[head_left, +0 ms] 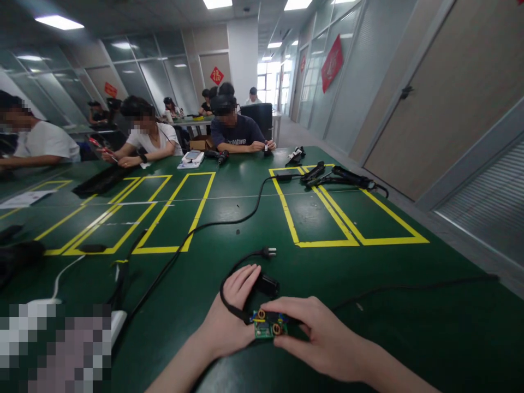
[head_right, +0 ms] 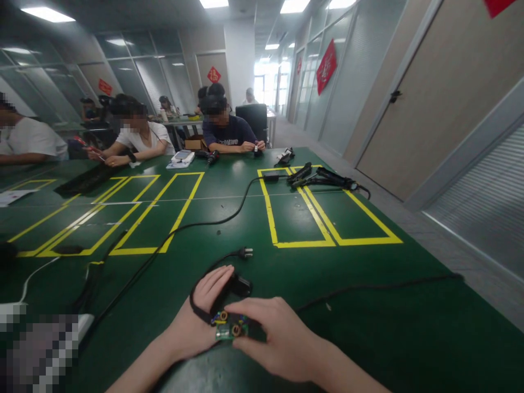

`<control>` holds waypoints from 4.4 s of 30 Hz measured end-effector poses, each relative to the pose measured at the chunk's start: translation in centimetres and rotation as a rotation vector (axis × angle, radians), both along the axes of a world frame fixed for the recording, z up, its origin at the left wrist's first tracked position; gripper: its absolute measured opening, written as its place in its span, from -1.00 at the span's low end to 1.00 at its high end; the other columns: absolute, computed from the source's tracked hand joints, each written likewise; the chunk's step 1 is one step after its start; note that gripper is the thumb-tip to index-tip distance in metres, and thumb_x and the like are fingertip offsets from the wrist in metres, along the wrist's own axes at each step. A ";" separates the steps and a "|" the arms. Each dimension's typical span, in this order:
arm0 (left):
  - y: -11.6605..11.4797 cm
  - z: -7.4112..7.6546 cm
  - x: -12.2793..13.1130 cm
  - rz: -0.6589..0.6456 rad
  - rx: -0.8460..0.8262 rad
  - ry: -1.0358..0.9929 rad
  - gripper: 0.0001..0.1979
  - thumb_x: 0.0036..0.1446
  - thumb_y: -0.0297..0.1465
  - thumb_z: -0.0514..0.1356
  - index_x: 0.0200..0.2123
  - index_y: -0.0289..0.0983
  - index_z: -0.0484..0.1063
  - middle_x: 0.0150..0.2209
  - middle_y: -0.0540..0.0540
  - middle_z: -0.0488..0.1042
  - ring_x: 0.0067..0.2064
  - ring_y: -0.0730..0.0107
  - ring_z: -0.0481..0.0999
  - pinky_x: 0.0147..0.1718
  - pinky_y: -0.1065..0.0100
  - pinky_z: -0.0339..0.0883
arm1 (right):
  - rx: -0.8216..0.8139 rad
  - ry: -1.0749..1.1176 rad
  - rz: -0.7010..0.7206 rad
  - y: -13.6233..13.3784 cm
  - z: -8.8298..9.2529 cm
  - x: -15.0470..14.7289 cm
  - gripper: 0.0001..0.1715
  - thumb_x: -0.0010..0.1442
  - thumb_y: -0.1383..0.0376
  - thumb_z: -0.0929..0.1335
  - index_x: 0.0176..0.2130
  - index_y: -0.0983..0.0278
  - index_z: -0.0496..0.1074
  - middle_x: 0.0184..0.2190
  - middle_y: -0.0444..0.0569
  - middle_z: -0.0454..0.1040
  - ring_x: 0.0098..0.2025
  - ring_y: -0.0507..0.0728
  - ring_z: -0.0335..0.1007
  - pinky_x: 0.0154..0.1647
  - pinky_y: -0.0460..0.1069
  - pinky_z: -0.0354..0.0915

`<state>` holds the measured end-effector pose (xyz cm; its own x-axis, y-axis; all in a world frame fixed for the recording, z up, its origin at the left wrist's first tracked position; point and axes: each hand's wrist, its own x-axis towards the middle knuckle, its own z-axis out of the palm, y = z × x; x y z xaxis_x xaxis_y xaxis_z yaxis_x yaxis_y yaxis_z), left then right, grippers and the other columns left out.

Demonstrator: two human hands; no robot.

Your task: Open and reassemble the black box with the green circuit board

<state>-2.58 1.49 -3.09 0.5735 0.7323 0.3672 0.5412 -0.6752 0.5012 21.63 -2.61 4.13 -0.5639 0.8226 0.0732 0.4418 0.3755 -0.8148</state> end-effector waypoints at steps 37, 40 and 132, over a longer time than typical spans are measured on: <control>0.6 0.0 -0.3 0.558 -0.371 -0.536 0.09 0.20 -0.50 0.16 0.54 -0.03 -0.55 0.57 -0.29 -0.14 0.51 -0.03 0.13 0.41 -0.16 0.10 | 0.293 -0.237 -0.160 1.6 -5.4 -0.8 -0.56 0.32 0.25 0.39 0.18 0.19 0.50 0.28 0.09 0.49 0.10 0.24 0.61 0.03 0.08 0.53; 0.7 0.0 -0.7 0.547 -0.356 -0.420 -0.09 0.25 -0.50 0.13 0.55 -0.02 -0.20 0.58 -0.24 -0.24 0.55 -0.10 -0.07 0.41 -0.19 0.10 | 0.277 -0.220 -0.177 1.7 -5.7 -0.9 -0.47 0.24 0.23 0.45 0.19 0.19 0.50 0.25 0.08 0.52 0.13 0.27 0.59 0.07 0.11 0.52; -0.3 2.5 0.0 -0.024 -0.113 -0.094 -0.84 -0.06 -0.53 0.18 -0.36 -0.23 0.48 -0.42 -0.01 0.44 -0.40 0.38 0.42 -0.39 0.41 0.28 | 0.347 -0.275 -0.081 2.2 -4.6 2.2 -0.63 0.37 0.35 0.22 -0.42 0.23 0.45 -0.46 -0.06 0.52 -0.43 0.09 0.44 -0.42 -0.04 0.25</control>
<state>-2.57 1.16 -0.55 0.5583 0.7584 0.3364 0.4723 -0.6239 0.6227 23.88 -0.39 -0.51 -0.5355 0.8183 0.2088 0.6639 0.5607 -0.4949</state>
